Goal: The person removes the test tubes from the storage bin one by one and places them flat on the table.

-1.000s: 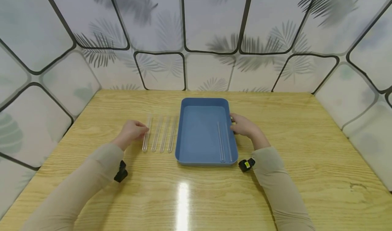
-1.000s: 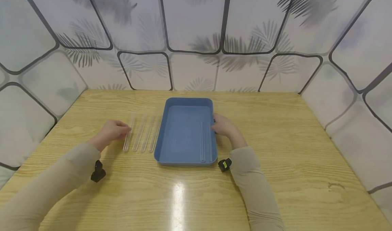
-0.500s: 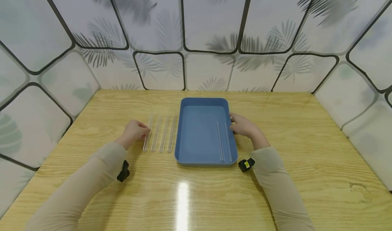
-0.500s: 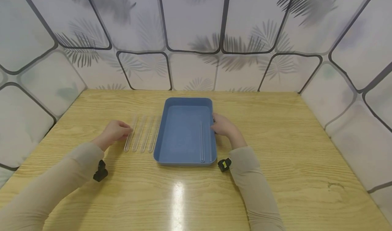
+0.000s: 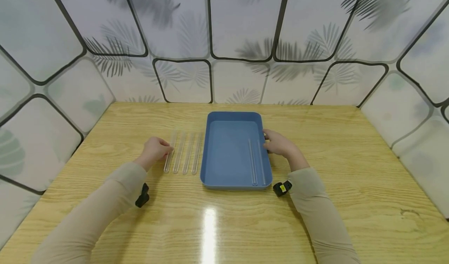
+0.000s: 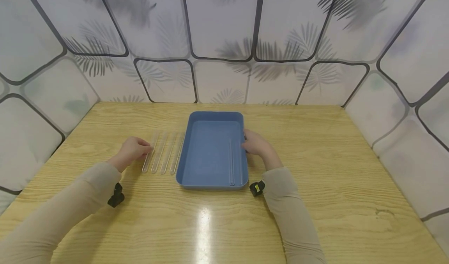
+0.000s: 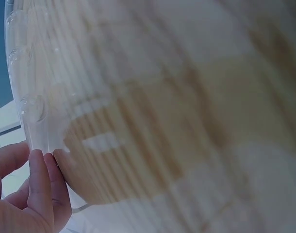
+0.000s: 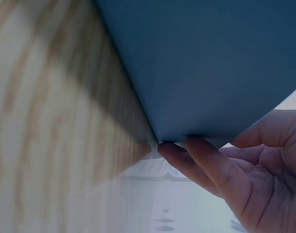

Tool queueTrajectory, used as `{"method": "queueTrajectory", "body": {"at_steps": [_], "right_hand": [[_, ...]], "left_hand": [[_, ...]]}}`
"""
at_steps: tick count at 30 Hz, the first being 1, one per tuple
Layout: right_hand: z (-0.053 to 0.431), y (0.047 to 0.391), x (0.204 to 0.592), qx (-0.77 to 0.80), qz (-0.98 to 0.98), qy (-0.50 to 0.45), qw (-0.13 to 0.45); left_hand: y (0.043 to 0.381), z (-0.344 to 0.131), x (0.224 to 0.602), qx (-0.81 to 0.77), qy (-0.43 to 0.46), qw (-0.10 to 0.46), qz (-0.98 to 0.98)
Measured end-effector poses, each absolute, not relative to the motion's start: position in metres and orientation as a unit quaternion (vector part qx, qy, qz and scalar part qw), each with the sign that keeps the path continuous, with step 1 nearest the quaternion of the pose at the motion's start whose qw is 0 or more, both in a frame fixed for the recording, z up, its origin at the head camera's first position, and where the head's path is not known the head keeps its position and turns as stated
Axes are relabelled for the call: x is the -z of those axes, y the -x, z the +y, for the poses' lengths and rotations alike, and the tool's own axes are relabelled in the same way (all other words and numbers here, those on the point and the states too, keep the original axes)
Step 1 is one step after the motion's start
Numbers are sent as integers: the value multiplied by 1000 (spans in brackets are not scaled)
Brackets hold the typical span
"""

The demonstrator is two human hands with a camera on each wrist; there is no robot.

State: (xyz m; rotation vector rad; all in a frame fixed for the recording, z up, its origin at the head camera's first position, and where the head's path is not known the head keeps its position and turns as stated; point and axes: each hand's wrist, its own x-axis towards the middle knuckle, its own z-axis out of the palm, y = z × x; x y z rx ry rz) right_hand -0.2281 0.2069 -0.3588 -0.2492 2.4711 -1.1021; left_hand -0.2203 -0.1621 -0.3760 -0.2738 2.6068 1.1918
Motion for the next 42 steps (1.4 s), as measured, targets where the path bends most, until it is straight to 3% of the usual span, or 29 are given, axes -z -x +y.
{"method": "queueTrajectory", "body": {"at_steps": [42], "right_hand": [[208,229,361,408,885,92,208]], "left_hand": [[217,-163,371,-404,91,132,901]]}}
